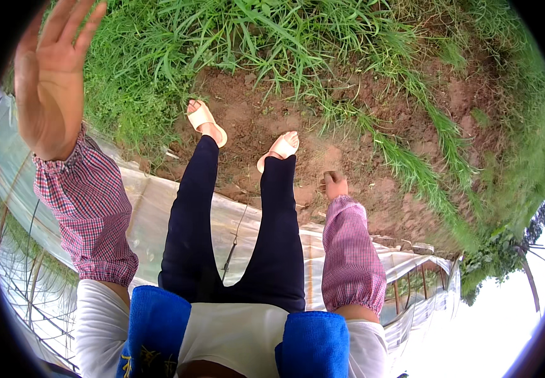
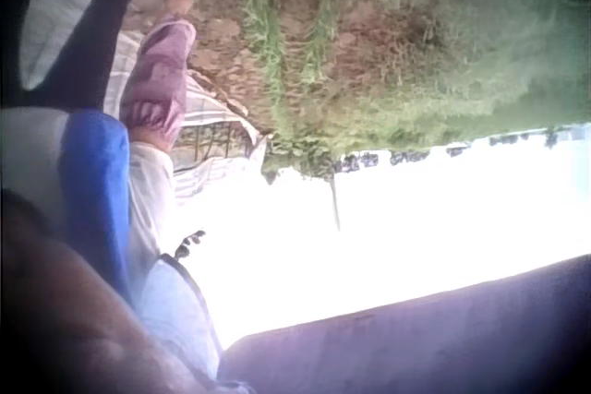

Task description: The person walks into a garden area and squats down to pull weeds from the soil by hand. They repeatedly reach into the grass, grasp weeds, and pull them out, discarding them to the side.

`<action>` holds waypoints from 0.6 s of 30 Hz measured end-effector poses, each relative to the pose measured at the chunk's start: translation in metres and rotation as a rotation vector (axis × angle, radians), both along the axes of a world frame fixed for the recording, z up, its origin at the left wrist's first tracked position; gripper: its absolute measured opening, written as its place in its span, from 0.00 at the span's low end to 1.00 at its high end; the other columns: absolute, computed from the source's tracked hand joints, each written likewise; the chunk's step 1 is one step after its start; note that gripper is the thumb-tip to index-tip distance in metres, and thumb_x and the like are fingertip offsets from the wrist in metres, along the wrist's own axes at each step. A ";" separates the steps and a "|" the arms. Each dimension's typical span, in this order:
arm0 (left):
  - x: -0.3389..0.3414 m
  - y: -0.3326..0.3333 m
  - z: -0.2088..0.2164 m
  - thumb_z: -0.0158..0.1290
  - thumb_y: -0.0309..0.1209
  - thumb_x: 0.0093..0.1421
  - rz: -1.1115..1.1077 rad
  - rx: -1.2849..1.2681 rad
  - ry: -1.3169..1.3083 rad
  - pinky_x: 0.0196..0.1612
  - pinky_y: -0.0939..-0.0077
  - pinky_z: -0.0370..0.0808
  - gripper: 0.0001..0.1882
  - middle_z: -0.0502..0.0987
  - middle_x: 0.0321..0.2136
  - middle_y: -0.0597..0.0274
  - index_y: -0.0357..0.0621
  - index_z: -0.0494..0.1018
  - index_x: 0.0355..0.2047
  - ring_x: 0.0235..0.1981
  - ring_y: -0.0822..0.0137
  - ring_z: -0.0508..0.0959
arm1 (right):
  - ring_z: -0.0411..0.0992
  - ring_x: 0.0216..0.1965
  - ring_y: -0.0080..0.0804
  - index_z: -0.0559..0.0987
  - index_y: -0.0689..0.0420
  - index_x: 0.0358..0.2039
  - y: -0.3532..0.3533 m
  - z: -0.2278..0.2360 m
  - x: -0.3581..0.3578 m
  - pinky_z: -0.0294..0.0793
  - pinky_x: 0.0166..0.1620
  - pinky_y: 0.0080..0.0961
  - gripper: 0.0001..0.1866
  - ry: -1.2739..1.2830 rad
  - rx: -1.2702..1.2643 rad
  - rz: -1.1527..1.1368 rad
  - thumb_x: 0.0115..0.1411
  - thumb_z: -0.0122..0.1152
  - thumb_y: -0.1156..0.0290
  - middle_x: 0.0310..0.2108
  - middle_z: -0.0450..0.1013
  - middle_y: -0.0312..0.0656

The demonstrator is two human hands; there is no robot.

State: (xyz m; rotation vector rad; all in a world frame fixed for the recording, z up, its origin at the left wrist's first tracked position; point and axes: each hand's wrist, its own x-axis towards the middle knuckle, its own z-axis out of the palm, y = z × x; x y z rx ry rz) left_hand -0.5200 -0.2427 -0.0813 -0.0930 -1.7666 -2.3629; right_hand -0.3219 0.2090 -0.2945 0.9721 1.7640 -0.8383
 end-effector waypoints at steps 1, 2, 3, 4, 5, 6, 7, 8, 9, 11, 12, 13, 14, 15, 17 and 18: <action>0.016 -0.014 -0.030 0.37 0.34 0.55 -0.035 -0.117 -0.093 0.51 0.62 0.56 0.22 0.59 0.46 0.44 0.37 0.55 0.48 0.48 0.56 0.61 | 0.68 0.19 0.27 0.69 0.61 0.36 -0.008 -0.003 -0.004 0.66 0.19 0.20 0.13 0.000 0.018 -0.015 0.52 0.45 0.67 0.22 0.70 0.42; 0.031 -0.007 -0.039 0.37 0.32 0.54 -0.080 -0.249 -0.233 0.49 0.66 0.60 0.21 0.62 0.44 0.46 0.35 0.55 0.47 0.46 0.56 0.64 | 0.68 0.19 0.26 0.68 0.61 0.36 -0.019 -0.007 -0.008 0.66 0.20 0.19 0.14 0.020 0.009 0.014 0.52 0.45 0.67 0.23 0.70 0.42; 0.050 -0.005 -0.054 0.38 0.30 0.54 -0.089 -0.292 -0.341 0.47 0.69 0.63 0.20 0.65 0.41 0.48 0.35 0.56 0.46 0.43 0.59 0.67 | 0.68 0.19 0.25 0.68 0.61 0.37 -0.034 -0.011 -0.013 0.66 0.20 0.19 0.14 0.046 -0.011 0.049 0.52 0.45 0.67 0.23 0.70 0.42; 0.068 -0.002 -0.067 0.43 0.26 0.52 -0.127 -0.262 -0.474 0.46 0.74 0.62 0.19 0.67 0.40 0.53 0.35 0.58 0.45 0.41 0.64 0.68 | 0.68 0.18 0.25 0.68 0.62 0.37 -0.046 -0.021 -0.015 0.66 0.21 0.18 0.15 0.091 -0.031 0.056 0.53 0.44 0.66 0.24 0.70 0.42; 0.089 -0.002 -0.077 0.42 0.26 0.52 -0.204 -0.237 -0.620 0.47 0.74 0.62 0.18 0.66 0.40 0.53 0.35 0.59 0.45 0.42 0.64 0.67 | 0.68 0.19 0.25 0.68 0.62 0.38 -0.074 -0.025 -0.025 0.66 0.21 0.18 0.15 0.097 -0.075 0.099 0.53 0.44 0.66 0.25 0.70 0.42; 0.111 0.000 -0.092 0.44 0.25 0.52 -0.262 -0.170 -0.703 0.45 0.76 0.62 0.17 0.68 0.38 0.56 0.36 0.61 0.43 0.41 0.67 0.67 | 0.68 0.20 0.24 0.68 0.61 0.38 -0.103 -0.023 -0.037 0.66 0.21 0.18 0.15 0.102 -0.108 0.141 0.53 0.45 0.66 0.25 0.70 0.42; 0.131 0.003 -0.102 0.43 0.23 0.51 -0.328 -0.160 -0.800 0.44 0.76 0.63 0.17 0.68 0.38 0.57 0.37 0.61 0.43 0.40 0.68 0.68 | 0.68 0.20 0.24 0.68 0.61 0.38 -0.132 -0.020 -0.048 0.66 0.22 0.18 0.14 0.097 -0.160 0.147 0.53 0.45 0.67 0.25 0.69 0.41; 0.143 0.012 -0.108 0.43 0.22 0.51 -0.398 -0.121 -0.812 0.43 0.76 0.63 0.17 0.68 0.37 0.57 0.37 0.62 0.43 0.39 0.68 0.68 | 0.68 0.21 0.23 0.68 0.61 0.38 -0.152 -0.021 -0.055 0.66 0.22 0.18 0.14 0.090 -0.198 0.147 0.53 0.45 0.67 0.25 0.69 0.40; 0.155 0.022 -0.117 0.43 0.23 0.51 -0.445 -0.051 -0.835 0.43 0.77 0.63 0.16 0.68 0.36 0.57 0.37 0.62 0.42 0.39 0.69 0.69 | 0.68 0.20 0.24 0.70 0.65 0.32 -0.163 -0.034 -0.053 0.67 0.24 0.20 0.12 0.240 -0.241 0.244 0.49 0.47 0.70 0.21 0.69 0.42; 0.173 0.034 -0.132 0.43 0.24 0.51 -0.557 -0.055 -0.867 0.42 0.78 0.64 0.16 0.67 0.37 0.58 0.38 0.62 0.42 0.39 0.70 0.69 | 0.68 0.20 0.23 0.69 0.64 0.32 -0.210 -0.028 -0.066 0.67 0.24 0.18 0.11 0.202 -0.377 0.064 0.50 0.46 0.71 0.21 0.69 0.42; 0.175 0.041 -0.136 0.43 0.24 0.51 -0.606 -0.020 -0.907 0.42 0.77 0.64 0.16 0.67 0.38 0.58 0.38 0.62 0.42 0.39 0.69 0.69 | 0.68 0.20 0.23 0.69 0.65 0.32 -0.225 -0.032 -0.066 0.68 0.24 0.18 0.11 0.200 -0.381 0.104 0.50 0.47 0.71 0.22 0.69 0.42; 0.177 0.046 -0.142 0.43 0.25 0.51 -0.652 0.015 -0.946 0.42 0.77 0.64 0.16 0.67 0.38 0.58 0.39 0.62 0.42 0.39 0.69 0.69 | 0.69 0.21 0.24 0.69 0.65 0.32 -0.239 -0.034 -0.069 0.68 0.24 0.18 0.11 0.209 -0.440 0.070 0.50 0.48 0.72 0.23 0.69 0.42; 0.177 0.051 -0.149 0.43 0.25 0.51 -0.651 0.018 -0.950 0.42 0.77 0.64 0.16 0.67 0.38 0.58 0.39 0.62 0.42 0.39 0.69 0.69 | 0.69 0.22 0.23 0.69 0.64 0.32 -0.245 -0.046 -0.064 0.68 0.25 0.17 0.10 0.206 -0.477 0.072 0.50 0.48 0.72 0.23 0.69 0.41; 0.173 0.057 -0.159 0.43 0.25 0.51 -0.676 0.034 -0.941 0.43 0.76 0.64 0.16 0.67 0.38 0.58 0.39 0.62 0.42 0.40 0.69 0.68 | 0.69 0.24 0.28 0.70 0.63 0.32 -0.247 -0.056 -0.059 0.68 0.27 0.20 0.11 0.204 -0.453 0.078 0.48 0.49 0.71 0.24 0.70 0.44; 0.168 0.068 -0.177 0.43 0.26 0.51 -0.703 0.050 -0.926 0.43 0.76 0.64 0.17 0.67 0.39 0.57 0.39 0.62 0.43 0.40 0.68 0.68 | 0.69 0.25 0.34 0.70 0.62 0.32 -0.238 -0.099 -0.038 0.68 0.30 0.24 0.13 0.274 -0.432 0.239 0.46 0.50 0.69 0.24 0.69 0.46; 0.169 0.067 -0.189 0.43 0.26 0.51 -0.647 0.008 -0.964 0.43 0.76 0.63 0.17 0.67 0.39 0.57 0.39 0.61 0.43 0.41 0.68 0.67 | 0.69 0.26 0.36 0.70 0.61 0.33 -0.245 -0.091 -0.050 0.67 0.31 0.25 0.14 0.221 -0.417 0.392 0.46 0.50 0.68 0.25 0.69 0.47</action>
